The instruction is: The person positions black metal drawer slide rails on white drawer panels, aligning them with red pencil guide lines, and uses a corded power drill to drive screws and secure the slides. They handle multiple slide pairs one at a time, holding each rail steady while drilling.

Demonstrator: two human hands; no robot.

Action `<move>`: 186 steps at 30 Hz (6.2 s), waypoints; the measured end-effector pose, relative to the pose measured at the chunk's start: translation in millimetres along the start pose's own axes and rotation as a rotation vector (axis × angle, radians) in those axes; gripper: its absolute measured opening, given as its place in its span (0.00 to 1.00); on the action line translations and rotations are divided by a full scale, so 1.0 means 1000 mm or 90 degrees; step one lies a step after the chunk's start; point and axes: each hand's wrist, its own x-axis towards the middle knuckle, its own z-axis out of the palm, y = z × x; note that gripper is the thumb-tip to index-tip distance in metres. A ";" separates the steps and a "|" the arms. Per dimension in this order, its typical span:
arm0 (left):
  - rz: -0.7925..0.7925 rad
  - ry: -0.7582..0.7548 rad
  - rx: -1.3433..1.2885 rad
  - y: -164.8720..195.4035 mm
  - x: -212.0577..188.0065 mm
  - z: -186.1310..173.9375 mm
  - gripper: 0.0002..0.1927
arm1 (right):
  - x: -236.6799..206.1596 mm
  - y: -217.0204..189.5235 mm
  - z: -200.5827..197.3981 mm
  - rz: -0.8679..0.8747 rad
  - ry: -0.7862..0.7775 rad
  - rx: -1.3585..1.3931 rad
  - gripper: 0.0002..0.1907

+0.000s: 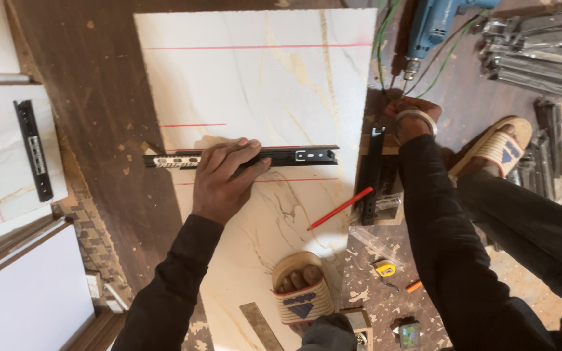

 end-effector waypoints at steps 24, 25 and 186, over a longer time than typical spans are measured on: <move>0.011 0.007 0.018 0.011 0.010 -0.002 0.12 | 0.006 -0.022 -0.027 -0.004 -0.041 0.014 0.14; 0.013 0.010 0.016 0.011 0.010 -0.002 0.12 | 0.011 -0.028 -0.032 -0.091 -0.047 -0.116 0.19; 0.029 0.040 0.018 0.020 0.001 -0.003 0.08 | -0.032 -0.013 -0.045 -0.474 -0.210 -0.617 0.06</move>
